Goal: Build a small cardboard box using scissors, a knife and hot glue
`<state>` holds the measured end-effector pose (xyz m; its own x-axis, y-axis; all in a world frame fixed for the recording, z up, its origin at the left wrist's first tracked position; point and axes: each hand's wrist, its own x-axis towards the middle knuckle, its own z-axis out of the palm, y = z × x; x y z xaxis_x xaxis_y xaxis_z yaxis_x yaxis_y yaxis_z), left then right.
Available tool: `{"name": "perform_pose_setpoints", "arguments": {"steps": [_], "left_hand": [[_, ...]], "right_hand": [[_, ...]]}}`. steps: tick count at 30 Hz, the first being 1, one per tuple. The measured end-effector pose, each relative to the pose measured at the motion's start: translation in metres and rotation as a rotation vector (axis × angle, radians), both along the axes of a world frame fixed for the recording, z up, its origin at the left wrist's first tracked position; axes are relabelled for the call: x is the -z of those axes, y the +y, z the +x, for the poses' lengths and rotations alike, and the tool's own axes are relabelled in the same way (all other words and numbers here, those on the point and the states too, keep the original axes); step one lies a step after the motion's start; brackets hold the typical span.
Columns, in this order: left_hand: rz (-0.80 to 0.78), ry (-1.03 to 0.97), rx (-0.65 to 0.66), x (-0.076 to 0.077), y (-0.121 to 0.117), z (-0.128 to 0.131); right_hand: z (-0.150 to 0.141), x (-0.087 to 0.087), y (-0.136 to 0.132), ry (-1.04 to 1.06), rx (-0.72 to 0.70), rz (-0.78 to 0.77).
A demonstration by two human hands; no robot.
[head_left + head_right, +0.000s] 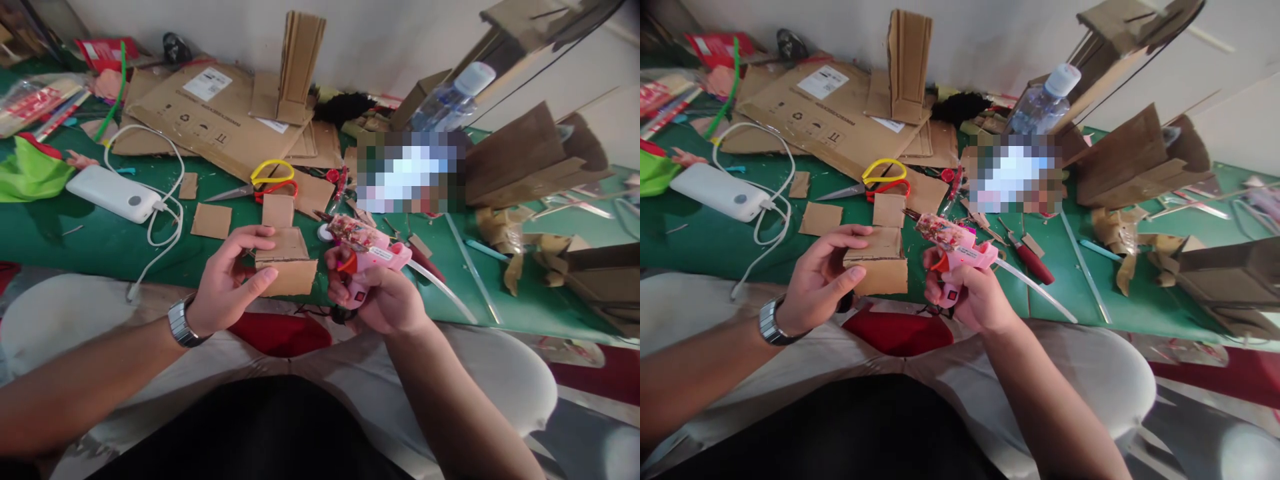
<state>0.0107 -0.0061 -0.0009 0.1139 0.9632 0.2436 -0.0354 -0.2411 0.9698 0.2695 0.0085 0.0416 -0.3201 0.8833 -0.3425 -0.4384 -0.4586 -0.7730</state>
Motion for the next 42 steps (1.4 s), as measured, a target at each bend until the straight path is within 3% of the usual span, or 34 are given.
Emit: {"name": "perform_pose_setpoints", "arguments": {"steps": [6, 10, 15, 20, 28, 32, 36, 42], "left_hand": [[0.011, -0.018, -0.005, 0.006, 0.002, -0.002], [-0.097, -0.196, -0.027, 0.009, 0.005, -0.001], [-0.269, -0.402, -0.084, 0.004, 0.007, 0.004], [-0.293, -0.461, -0.124, 0.003, 0.009, 0.004], [-0.391, -0.565, -0.079, 0.005, 0.011, -0.001], [-0.373, -0.593, -0.065, 0.009, 0.012, -0.002], [-0.364, -0.6, -0.068, 0.009, 0.009, -0.002], [-0.407, -0.553, -0.037, 0.006, 0.006, -0.002]], "right_hand": [[0.003, 0.0, 0.001, -0.11, 0.04, 0.071], [0.004, 0.002, 0.0, -0.215, 0.062, 0.123], [0.006, -0.006, -0.002, -0.147, 0.027, 0.126], [0.008, -0.01, -0.005, -0.162, -0.028, 0.17], [0.013, -0.009, -0.01, -0.15, -0.049, 0.186], [0.019, -0.017, -0.006, -0.171, 0.087, 0.19], [0.038, -0.034, 0.004, -0.222, 0.336, 0.204], [0.105, -0.045, 0.006, -0.303, 0.596, 0.194]]}}
